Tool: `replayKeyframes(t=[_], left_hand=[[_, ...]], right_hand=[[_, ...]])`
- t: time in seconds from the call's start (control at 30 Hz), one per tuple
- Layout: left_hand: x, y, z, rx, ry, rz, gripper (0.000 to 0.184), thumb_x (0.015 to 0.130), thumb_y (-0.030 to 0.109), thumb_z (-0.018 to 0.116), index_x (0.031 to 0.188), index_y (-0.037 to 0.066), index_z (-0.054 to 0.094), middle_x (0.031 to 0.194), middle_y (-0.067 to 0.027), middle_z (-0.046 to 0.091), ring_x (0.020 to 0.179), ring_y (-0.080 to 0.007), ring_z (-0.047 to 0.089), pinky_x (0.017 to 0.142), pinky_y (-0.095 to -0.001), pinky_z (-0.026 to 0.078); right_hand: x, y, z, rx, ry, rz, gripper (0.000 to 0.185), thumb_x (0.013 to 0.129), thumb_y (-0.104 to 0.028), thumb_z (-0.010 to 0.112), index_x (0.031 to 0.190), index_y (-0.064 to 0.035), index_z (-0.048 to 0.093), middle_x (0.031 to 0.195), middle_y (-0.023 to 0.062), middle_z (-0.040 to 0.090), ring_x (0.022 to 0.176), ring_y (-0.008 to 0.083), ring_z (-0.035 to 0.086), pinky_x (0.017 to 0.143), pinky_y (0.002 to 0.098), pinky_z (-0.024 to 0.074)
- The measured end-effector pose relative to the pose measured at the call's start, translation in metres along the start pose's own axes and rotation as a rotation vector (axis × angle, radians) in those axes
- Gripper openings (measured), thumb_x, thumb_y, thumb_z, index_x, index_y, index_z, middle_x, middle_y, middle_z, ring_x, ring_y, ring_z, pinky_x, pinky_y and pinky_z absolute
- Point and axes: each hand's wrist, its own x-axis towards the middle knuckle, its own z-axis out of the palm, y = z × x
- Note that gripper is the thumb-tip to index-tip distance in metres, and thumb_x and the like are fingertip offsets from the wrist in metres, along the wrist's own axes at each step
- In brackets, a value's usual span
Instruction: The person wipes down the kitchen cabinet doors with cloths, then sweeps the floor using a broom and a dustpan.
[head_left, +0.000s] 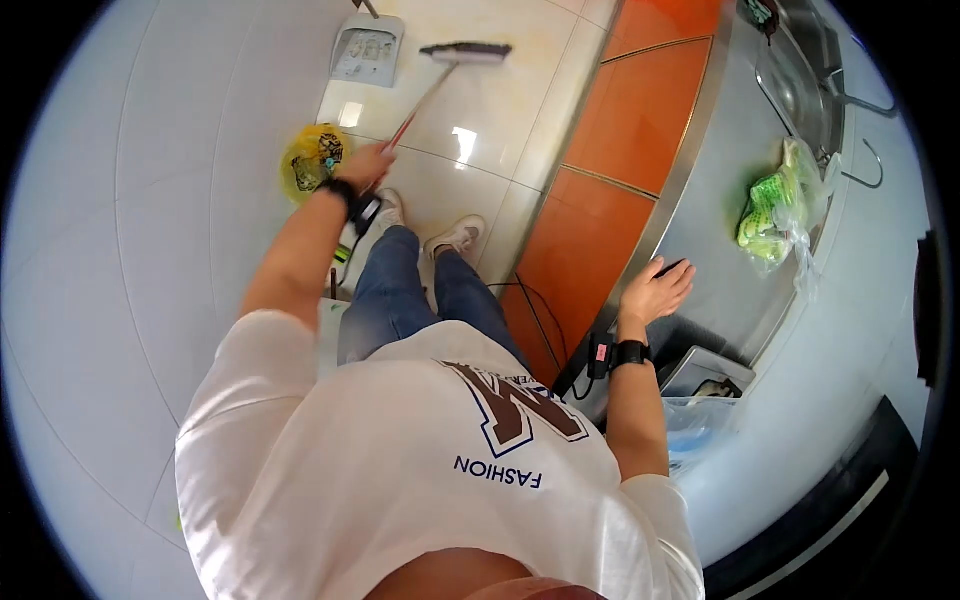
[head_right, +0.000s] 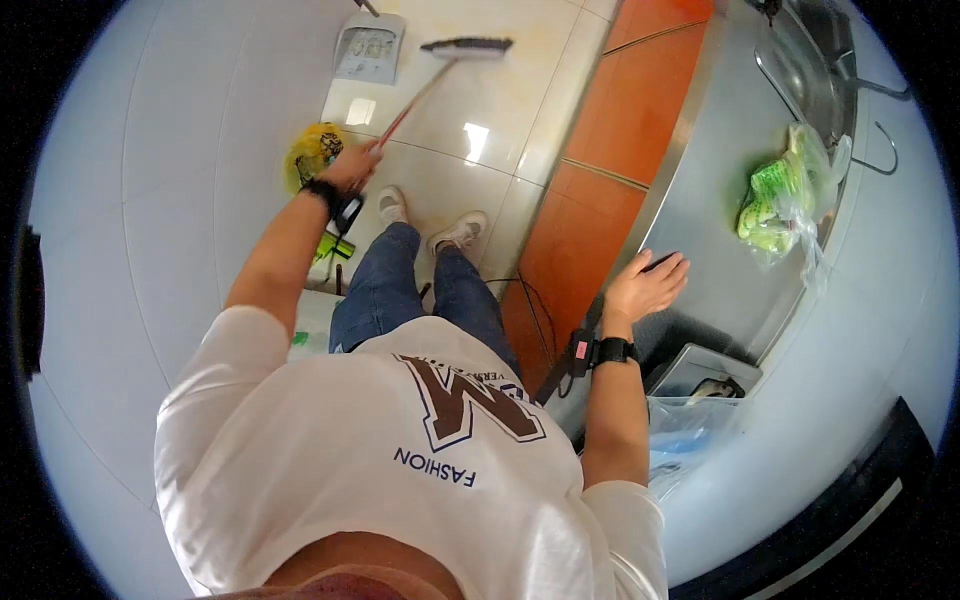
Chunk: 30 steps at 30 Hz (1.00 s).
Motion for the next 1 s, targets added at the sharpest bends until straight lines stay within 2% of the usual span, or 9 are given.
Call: replayKeyframes(t=[0.13,0.3,0.37,0.4,0.43,0.63,0.7,0.9,1.0], left_hand=[[-0.001,0.094,0.016,-0.192,0.010,-0.040,0.051,0.093,0.024,0.053,0.141,0.011,0.041,0.069,-0.0024,0.051,0.048,-0.0118,0.045,0.042,-0.0283,0.040],[-0.081,0.031,-0.006,0.179,-0.043,0.058,0.049,0.094,0.017,0.051,0.142,0.013,0.041,0.062,-0.0020,0.048,0.036,-0.0124,0.042,0.034,-0.0284,0.035],[-0.101,-0.038,-0.008,0.311,-0.061,0.108,0.047,0.092,0.017,0.056,0.138,0.012,0.046,0.063,-0.0027,0.050,0.049,-0.0145,0.048,0.044,-0.0295,0.040],[-0.142,-0.003,-0.003,0.479,-0.093,-0.053,0.047,0.090,0.019,0.058,0.136,0.013,0.048,0.065,-0.0064,0.054,0.055,-0.0158,0.050,0.052,-0.0323,0.043],[-0.143,-0.040,-0.004,0.544,-0.117,0.104,0.047,0.090,0.021,0.059,0.135,0.015,0.050,0.066,-0.0097,0.056,0.055,-0.0168,0.053,0.055,-0.0350,0.045],[-0.117,-0.058,0.058,0.671,-0.231,0.150,0.048,0.087,0.022,0.061,0.134,0.012,0.051,0.068,-0.0126,0.061,0.057,-0.0225,0.058,0.056,-0.0355,0.048],[-0.092,-0.030,0.088,0.598,-0.223,0.070,0.045,0.087,0.023,0.058,0.129,0.010,0.054,0.103,-0.0241,0.065,0.100,-0.0385,0.061,0.086,-0.0435,0.048],[0.035,0.089,0.164,0.238,-0.082,0.110,0.046,0.087,0.020,0.056,0.131,0.006,0.052,0.072,-0.0158,0.063,0.050,-0.0253,0.059,0.050,-0.0384,0.050],[0.032,0.147,0.157,0.068,-0.092,0.064,0.048,0.088,0.018,0.053,0.134,0.008,0.048,0.064,-0.0083,0.056,0.046,-0.0193,0.053,0.041,-0.0345,0.045]], right_hand=[[0.003,0.005,0.004,0.003,0.016,-0.009,0.059,0.094,-0.040,0.045,0.139,-0.0026,0.039,0.147,0.0184,0.034,0.133,0.0410,0.031,0.109,0.0519,0.0258],[0.003,0.003,0.005,-0.006,0.053,0.008,0.061,0.092,-0.039,0.049,0.139,-0.0026,0.039,0.147,0.0188,0.034,0.134,0.0412,0.031,0.109,0.0523,0.0251],[0.002,0.000,0.000,0.012,0.051,0.006,0.062,0.091,-0.039,0.050,0.140,-0.0028,0.039,0.148,0.0191,0.032,0.135,0.0415,0.029,0.109,0.0528,0.0232],[0.001,0.001,-0.001,0.012,0.051,0.029,0.062,0.091,-0.039,0.050,0.140,-0.0028,0.039,0.148,0.0191,0.032,0.135,0.0415,0.029,0.109,0.0528,0.0232],[0.001,0.001,0.000,0.012,0.055,0.015,0.063,0.090,-0.039,0.050,0.140,-0.0025,0.039,0.148,0.0193,0.032,0.134,0.0422,0.029,0.109,0.0530,0.0232],[0.002,0.002,0.001,0.020,0.040,0.001,0.065,0.090,-0.039,0.051,0.141,-0.0013,0.036,0.148,0.0203,0.031,0.134,0.0432,0.028,0.109,0.0551,0.0223],[0.003,0.001,-0.001,0.019,0.023,0.009,0.066,0.090,-0.038,0.051,0.142,-0.0013,0.035,0.148,0.0202,0.030,0.135,0.0429,0.027,0.109,0.0555,0.0217],[0.003,-0.001,-0.005,0.045,-0.002,0.022,0.066,0.090,-0.038,0.051,0.142,-0.0013,0.034,0.149,0.0201,0.029,0.136,0.0418,0.024,0.109,0.0568,0.0198],[0.005,0.000,-0.005,0.070,0.015,0.024,0.066,0.089,-0.037,0.052,0.142,-0.0012,0.035,0.149,0.0202,0.030,0.136,0.0418,0.024,0.109,0.0570,0.0193]])
